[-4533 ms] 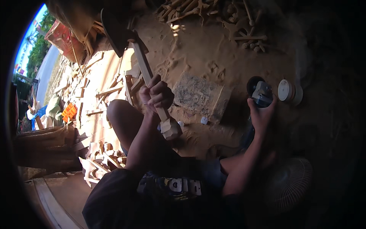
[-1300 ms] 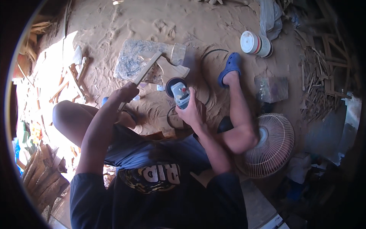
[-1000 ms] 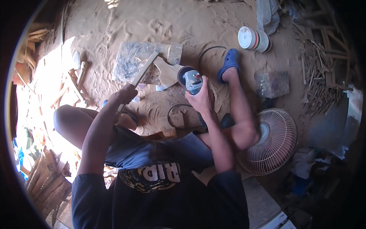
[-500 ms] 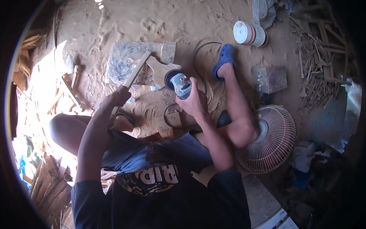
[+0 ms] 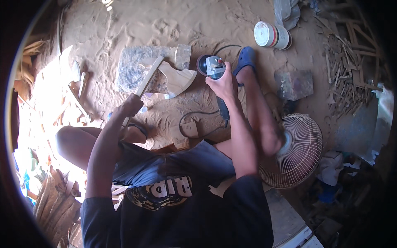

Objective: The person sands a wooden object shaped like a decorative axe or tool using an angle grinder, turning the object to sand different sides and the handle.

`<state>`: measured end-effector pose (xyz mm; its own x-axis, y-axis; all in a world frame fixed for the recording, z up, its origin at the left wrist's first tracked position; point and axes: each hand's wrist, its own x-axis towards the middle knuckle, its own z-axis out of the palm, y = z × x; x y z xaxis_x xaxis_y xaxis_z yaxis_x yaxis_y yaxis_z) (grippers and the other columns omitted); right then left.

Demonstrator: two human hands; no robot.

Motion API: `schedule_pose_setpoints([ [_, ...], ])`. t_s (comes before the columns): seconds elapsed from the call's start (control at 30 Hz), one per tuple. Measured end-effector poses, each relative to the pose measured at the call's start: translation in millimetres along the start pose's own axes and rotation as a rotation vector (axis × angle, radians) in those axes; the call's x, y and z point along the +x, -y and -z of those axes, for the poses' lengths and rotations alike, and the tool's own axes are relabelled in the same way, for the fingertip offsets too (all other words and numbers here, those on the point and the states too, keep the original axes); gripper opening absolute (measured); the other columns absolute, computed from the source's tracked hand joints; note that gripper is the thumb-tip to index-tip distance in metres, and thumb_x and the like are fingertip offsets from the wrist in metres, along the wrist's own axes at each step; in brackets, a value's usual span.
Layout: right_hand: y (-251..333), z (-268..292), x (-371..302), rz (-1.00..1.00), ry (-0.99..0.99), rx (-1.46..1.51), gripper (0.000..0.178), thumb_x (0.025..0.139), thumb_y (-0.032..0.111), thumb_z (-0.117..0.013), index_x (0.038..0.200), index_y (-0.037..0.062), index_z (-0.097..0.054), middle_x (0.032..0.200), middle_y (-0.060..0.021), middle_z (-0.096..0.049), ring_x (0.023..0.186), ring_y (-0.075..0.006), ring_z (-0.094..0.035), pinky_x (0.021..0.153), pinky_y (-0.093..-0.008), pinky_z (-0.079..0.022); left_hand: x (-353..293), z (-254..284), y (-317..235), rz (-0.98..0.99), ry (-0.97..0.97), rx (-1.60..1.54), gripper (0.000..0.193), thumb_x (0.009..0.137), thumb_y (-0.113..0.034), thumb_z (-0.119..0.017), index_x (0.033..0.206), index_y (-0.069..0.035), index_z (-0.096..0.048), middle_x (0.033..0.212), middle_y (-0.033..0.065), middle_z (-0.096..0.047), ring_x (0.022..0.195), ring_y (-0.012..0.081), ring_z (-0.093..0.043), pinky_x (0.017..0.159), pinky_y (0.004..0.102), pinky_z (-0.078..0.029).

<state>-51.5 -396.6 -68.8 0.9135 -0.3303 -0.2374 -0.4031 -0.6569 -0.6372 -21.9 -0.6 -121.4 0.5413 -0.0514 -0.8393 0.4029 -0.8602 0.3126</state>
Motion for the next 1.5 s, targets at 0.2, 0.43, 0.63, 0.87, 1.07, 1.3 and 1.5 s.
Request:
schedule_pose_setpoints([
  [0.2,35,15,-23,0.11,0.009,-0.037,0.089,0.078,0.033,-0.085,0.15,0.0037,-0.042,0.12,-0.0297,-0.073,0.111,-0.0475,-0.073,0.094,-0.0542,-0.057,23,-35,47,-0.521,-0.181,0.565,0.019,0.08,-0.019,-0.075,0.072,-0.005,-0.066,0.064,0.0062,-0.059,0.055,0.0207,-0.062,0.044,0.0426,-0.044],
  [0.43,63,2,-58,0.194,0.237,-0.178,0.081,0.078,0.027,-0.086,0.143,0.0031,-0.043,0.12,-0.0339,-0.07,0.114,-0.0518,-0.068,0.096,-0.0581,-0.057,38,-144,60,-0.641,-0.352,0.323,0.021,0.078,-0.013,-0.074,0.064,-0.02,-0.06,0.057,-0.0024,-0.053,0.054,0.0167,-0.054,0.051,0.0413,-0.036],
  [0.63,59,-2,-71,0.187,0.368,-0.298,0.076,0.078,0.025,-0.085,0.138,0.0025,-0.045,0.12,-0.0323,-0.068,0.113,-0.0507,-0.068,0.093,-0.0585,-0.055,29,-170,63,-0.743,-0.497,-0.126,0.02,0.079,-0.012,-0.069,0.063,-0.02,-0.06,0.055,-0.0014,-0.049,0.054,0.0188,-0.05,0.052,0.0427,-0.032],
  [0.87,54,-14,-42,0.126,0.196,-0.372,0.082,0.081,0.029,-0.085,0.147,0.0089,-0.039,0.11,-0.0332,-0.073,0.1,-0.0546,-0.071,0.086,-0.0616,-0.057,20,-160,68,-0.854,-0.719,0.838,0.017,0.079,-0.01,-0.069,0.066,-0.01,-0.059,0.062,0.0091,-0.055,0.059,0.029,-0.058,0.061,0.0477,-0.043],
  [1.07,42,-14,-62,0.261,0.251,-0.371,0.083,0.082,0.029,-0.084,0.148,0.0104,-0.038,0.103,-0.0326,-0.074,0.098,-0.055,-0.071,0.085,-0.0622,-0.056,16,-149,55,-0.754,-0.419,0.854,0.015,0.079,-0.011,-0.07,0.066,-0.014,-0.063,0.063,0.0063,-0.058,0.059,0.0258,-0.059,0.06,0.0447,-0.042],
  [1.3,39,-18,-51,0.179,0.19,-0.352,0.083,0.081,0.029,-0.084,0.148,0.0072,-0.04,0.111,-0.0333,-0.073,0.1,-0.0534,-0.072,0.084,-0.0603,-0.056,13,-154,59,-0.858,-0.674,0.89,0.014,0.079,-0.012,-0.069,0.067,-0.014,-0.063,0.063,0.0043,-0.057,0.061,0.0257,-0.058,0.06,0.0448,-0.042],
  [1.5,50,-22,-47,0.214,0.192,-0.366,0.083,0.082,0.03,-0.083,0.149,0.0076,-0.039,0.109,-0.0327,-0.074,0.099,-0.0529,-0.072,0.084,-0.0605,-0.057,19,-168,66,-0.79,-0.888,1.084,0.013,0.079,-0.012,-0.068,0.071,-0.01,-0.058,0.065,0.0099,-0.051,0.063,0.0285,-0.054,0.06,0.0453,-0.043],
])
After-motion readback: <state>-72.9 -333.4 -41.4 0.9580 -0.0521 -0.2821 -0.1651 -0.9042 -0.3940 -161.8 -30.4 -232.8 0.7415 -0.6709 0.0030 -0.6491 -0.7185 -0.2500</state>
